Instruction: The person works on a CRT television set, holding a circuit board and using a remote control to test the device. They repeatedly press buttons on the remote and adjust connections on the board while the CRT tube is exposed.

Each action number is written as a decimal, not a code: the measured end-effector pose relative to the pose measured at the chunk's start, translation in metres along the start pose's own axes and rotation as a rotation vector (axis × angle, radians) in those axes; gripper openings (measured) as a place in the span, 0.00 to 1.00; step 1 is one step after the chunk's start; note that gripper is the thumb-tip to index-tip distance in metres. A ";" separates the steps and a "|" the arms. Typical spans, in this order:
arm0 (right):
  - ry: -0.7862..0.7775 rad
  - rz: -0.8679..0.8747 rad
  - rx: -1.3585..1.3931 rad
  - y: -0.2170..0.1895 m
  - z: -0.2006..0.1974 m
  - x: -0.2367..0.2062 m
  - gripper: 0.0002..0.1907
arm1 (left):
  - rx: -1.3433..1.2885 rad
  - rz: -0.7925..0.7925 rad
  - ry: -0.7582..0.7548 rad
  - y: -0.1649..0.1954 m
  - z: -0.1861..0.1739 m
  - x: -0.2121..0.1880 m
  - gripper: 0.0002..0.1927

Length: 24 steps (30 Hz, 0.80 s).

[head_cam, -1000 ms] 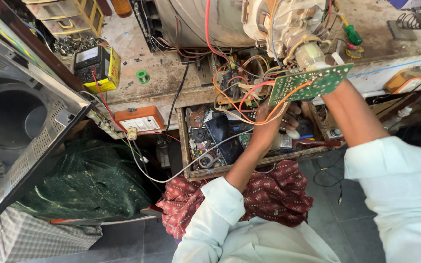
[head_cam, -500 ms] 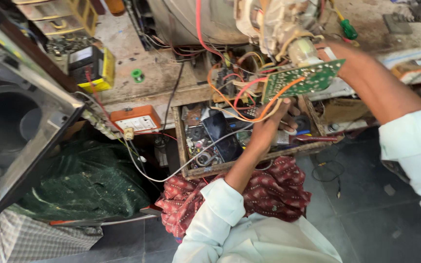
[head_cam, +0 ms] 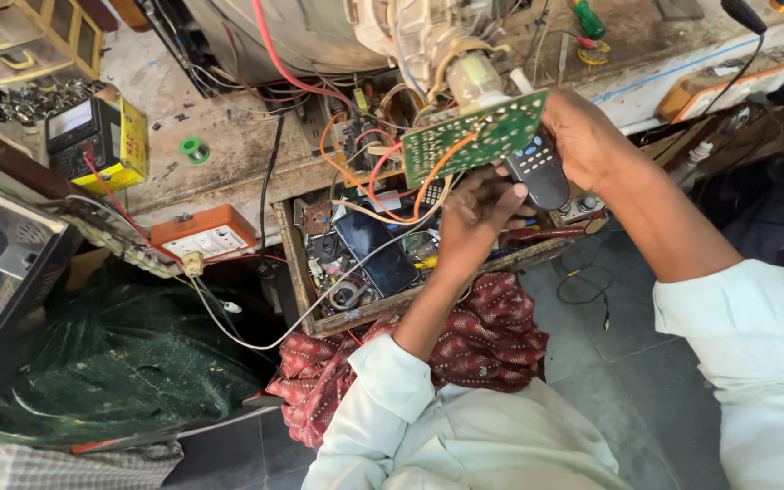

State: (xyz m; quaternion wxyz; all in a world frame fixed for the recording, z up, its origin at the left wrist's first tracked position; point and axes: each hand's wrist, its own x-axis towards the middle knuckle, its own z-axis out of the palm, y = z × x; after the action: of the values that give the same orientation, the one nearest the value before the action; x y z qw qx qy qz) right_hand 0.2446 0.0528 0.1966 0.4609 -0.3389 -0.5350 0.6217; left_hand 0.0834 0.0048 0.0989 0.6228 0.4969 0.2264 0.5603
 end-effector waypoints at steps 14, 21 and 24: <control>0.281 0.120 -0.760 -0.039 -0.128 0.029 0.30 | -0.002 -0.142 -0.027 -0.057 -0.022 -0.014 0.16; 0.060 0.217 -0.535 -0.011 -0.131 0.103 0.20 | -0.013 -0.183 -0.044 -0.072 -0.022 -0.017 0.15; -0.014 0.190 -0.632 -0.014 -0.111 0.133 0.19 | 0.001 -0.181 -0.031 -0.069 -0.024 -0.016 0.15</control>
State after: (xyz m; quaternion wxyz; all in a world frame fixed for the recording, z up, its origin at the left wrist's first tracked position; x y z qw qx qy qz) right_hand 0.3035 0.2161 0.1981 0.2692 -0.5091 -0.6707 0.4676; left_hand 0.0917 0.0069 0.0243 0.6742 0.4832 0.2611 0.4938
